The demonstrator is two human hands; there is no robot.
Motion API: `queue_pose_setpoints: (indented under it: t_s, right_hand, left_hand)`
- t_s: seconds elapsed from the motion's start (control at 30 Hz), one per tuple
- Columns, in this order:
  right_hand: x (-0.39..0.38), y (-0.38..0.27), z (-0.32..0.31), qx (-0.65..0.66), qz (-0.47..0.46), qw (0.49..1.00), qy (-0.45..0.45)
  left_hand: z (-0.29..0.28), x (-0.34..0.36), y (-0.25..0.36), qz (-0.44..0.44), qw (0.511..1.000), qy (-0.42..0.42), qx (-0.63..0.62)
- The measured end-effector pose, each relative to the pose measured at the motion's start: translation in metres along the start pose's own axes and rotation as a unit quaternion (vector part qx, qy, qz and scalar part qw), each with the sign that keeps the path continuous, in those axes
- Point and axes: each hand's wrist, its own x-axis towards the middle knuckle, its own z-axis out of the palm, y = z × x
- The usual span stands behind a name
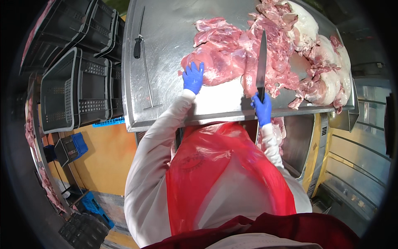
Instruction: The person places a metal tray on a stainless steel table, then uses a knife to cut large pieces of raw meat into smaller portions. The cut pieces are placed into the tray.
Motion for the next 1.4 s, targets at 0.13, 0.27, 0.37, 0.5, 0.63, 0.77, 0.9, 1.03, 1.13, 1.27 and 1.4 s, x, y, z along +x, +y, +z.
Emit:
queue_pose_setpoints:
  t_s: [0.13, 0.27, 0.37, 0.5, 0.63, 0.77, 0.9, 1.03, 1.13, 1.27, 1.4]
  right_hand:
    - [-0.016, 0.022, -0.006, -0.121, 0.002, 0.992, -0.032]
    - [-0.048, -0.017, 0.011, -0.240, -0.164, 0.956, -0.042]
    - [-0.074, -0.029, 0.003, -0.242, 0.026, 0.961, -0.130]
    - [-0.079, 0.022, 0.003, -0.361, -0.080, 0.912, -0.176]
    - [-0.046, 0.035, 0.042, -0.351, -0.112, 0.913, -0.173]
    - [0.015, -0.010, 0.106, -0.358, -0.043, 0.912, -0.198]
    - [0.080, -0.019, 0.161, -0.348, -0.155, 0.898, -0.218]
    - [0.083, -0.024, 0.155, -0.355, -0.145, 0.882, -0.274]
    - [0.041, -0.099, 0.111, -0.327, 0.015, 0.877, -0.351]
    - [-0.013, -0.031, 0.064, -0.377, -0.047, 0.872, -0.308]
    - [0.009, 0.021, 0.133, -0.381, -0.066, 0.893, -0.231]
  left_hand:
    - [0.001, 0.052, -0.031, 0.118, 0.989, 0.009, -0.088]
    - [-0.027, 0.082, -0.031, 0.105, 0.955, -0.136, -0.242]
    - [-0.055, 0.086, -0.041, -0.029, 0.849, -0.319, -0.420]
    - [-0.033, 0.092, -0.068, -0.025, 0.772, -0.373, -0.514]
    - [-0.021, 0.072, -0.071, -0.114, 0.665, -0.341, -0.655]
    - [-0.007, 0.054, -0.062, -0.176, 0.695, -0.314, -0.622]
    - [-0.010, 0.027, -0.055, -0.247, 0.603, -0.251, -0.716]
    - [0.012, 0.024, -0.080, -0.270, 0.516, -0.220, -0.782]
    - [0.010, 0.023, -0.103, -0.267, 0.501, -0.237, -0.788]
    - [0.031, 0.012, -0.107, -0.271, 0.438, -0.234, -0.824]
    - [0.009, 0.005, -0.078, -0.311, 0.417, -0.186, -0.834]
